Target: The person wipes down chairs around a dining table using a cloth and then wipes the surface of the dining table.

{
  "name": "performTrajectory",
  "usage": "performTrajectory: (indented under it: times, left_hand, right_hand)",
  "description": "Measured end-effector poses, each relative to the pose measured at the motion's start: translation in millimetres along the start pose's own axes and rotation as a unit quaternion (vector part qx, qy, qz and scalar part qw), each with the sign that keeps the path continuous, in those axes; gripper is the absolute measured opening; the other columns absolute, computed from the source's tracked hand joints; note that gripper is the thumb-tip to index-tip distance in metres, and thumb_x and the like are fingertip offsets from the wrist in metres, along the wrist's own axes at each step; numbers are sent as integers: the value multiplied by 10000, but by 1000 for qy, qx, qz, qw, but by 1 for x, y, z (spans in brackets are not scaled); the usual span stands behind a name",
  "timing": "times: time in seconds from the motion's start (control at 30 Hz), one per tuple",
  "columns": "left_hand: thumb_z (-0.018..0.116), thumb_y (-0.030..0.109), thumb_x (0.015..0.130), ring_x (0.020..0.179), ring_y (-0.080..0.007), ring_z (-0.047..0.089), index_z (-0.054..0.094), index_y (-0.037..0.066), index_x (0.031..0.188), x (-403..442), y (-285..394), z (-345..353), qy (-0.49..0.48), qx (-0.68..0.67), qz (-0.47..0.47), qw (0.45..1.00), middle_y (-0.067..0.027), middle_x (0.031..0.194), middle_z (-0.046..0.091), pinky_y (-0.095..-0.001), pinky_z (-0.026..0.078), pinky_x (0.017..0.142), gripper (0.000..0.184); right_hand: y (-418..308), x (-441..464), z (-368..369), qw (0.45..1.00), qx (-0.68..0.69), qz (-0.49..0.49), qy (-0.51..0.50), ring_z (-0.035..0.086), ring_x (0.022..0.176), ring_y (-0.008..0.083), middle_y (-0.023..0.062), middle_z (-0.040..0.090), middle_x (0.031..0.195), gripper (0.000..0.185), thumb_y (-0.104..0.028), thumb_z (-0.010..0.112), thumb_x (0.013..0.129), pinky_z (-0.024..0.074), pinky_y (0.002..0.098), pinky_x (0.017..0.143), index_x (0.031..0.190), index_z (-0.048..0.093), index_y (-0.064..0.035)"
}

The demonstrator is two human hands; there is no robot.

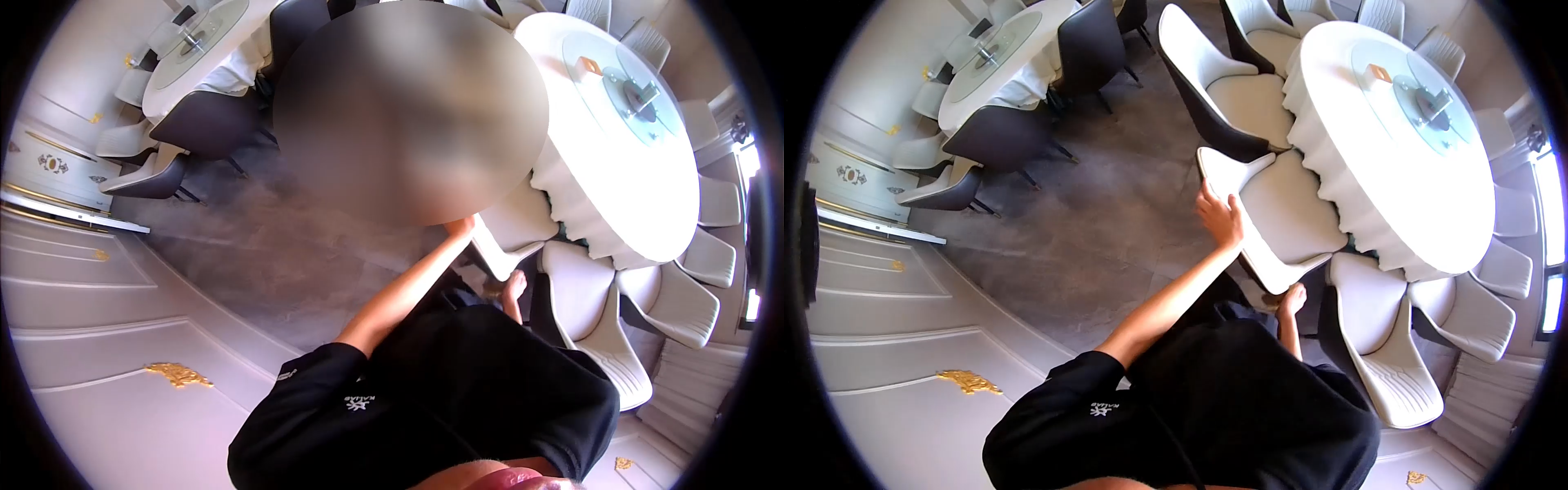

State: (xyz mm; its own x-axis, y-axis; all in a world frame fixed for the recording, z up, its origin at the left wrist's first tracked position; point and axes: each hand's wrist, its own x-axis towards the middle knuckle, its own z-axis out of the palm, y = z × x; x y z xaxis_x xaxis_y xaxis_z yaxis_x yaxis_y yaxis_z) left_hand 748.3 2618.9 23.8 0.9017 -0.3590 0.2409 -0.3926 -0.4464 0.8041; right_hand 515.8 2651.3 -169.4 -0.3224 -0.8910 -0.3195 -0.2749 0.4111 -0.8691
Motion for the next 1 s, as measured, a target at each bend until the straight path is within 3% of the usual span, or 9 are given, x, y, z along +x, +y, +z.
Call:
performTrajectory:
  times: [0.1, 0.17, 0.33, 0.37, 0.5, 0.57, 0.67, 0.73, 1.0]
  left_hand:
    - [454, 382, 832, 1131, -388, 376, 289, 1, 1343, -6, -5, -6, -15, -47, 12, 999, -230, 1222, 375, -487, 293, 960, 659]
    - [536, 246, 795, 1212, -386, 298, 268, 28, 1350, 0, -13, -4, -58, -83, 0, 995, -221, 1297, 309, -488, 250, 1000, 654]
    - [562, 312, 828, 1092, -350, 351, 334, -17, 1189, 25, -37, -14, -166, -191, 15, 967, -208, 1149, 347, -455, 293, 940, 539]
    - [549, 209, 849, 1017, -263, 353, 315, -11, 1126, 39, -44, -19, -220, -203, 29, 954, -164, 1045, 334, -382, 281, 932, 424]
    - [411, 296, 949, 772, -97, 442, 392, 54, 1039, 95, -92, -17, -394, -296, -19, 870, -26, 884, 448, -238, 381, 689, 259]
    - [373, 332, 952, 806, -137, 488, 437, 57, 1084, 129, -108, -27, -450, -277, -58, 847, -50, 913, 518, -280, 404, 707, 311]
    - [354, 338, 956, 829, -162, 516, 447, 66, 1132, 191, -127, -35, -454, -222, -101, 857, -72, 925, 552, -298, 423, 744, 337]
    - [327, 451, 944, 839, -166, 556, 447, 79, 1141, 231, -148, -41, -416, -200, -68, 885, -87, 967, 583, -304, 451, 713, 438]
    - [323, 547, 908, 874, -203, 571, 447, 94, 1219, 353, -241, -85, -243, -194, -358, 880, -101, 1032, 593, -342, 469, 723, 563]
  right_hand:
    - [-17, 1, -5, 985, -130, 106, 38, 587, 870, 399, 252, 620, 922, 475, -365, 387, 851, 442, 444, 804, 907, 611, 51]
    - [33, 30, -8, 976, -212, 44, -14, 572, 955, 427, 275, 605, 986, 479, -370, 385, 843, 417, 463, 857, 959, 621, 31]
    - [-175, -96, -29, 966, -252, -57, -29, 562, 795, 423, 255, 581, 797, 271, -206, 444, 888, 419, 477, 711, 756, 494, 25]
    - [-180, -96, -25, 945, -296, -136, -36, 548, 744, 419, 240, 570, 757, 219, -178, 454, 891, 411, 480, 680, 793, 500, 13]
    - [-266, -109, 34, 932, -212, -207, -207, 559, 654, 368, 213, 553, 704, 227, -182, 463, 890, 419, 422, 600, 774, 518, 5]
    - [-329, -120, 75, 891, -261, -249, -277, 561, 741, 379, 205, 545, 781, 168, -171, 467, 898, 434, 434, 653, 858, 499, -11]
    - [-328, -76, 158, 858, -176, -381, -298, 532, 675, 398, 209, 502, 700, 182, -125, 506, 861, 411, 465, 602, 740, 453, -1]
    - [-333, -45, 205, 869, -147, -368, -295, 523, 701, 415, 221, 506, 708, 209, -140, 501, 860, 411, 473, 628, 732, 438, 12]
    - [-200, 122, 322, 813, -365, -334, -305, 578, 793, 418, 235, 594, 784, 266, -257, 436, 883, 464, 497, 699, 816, 513, -11]
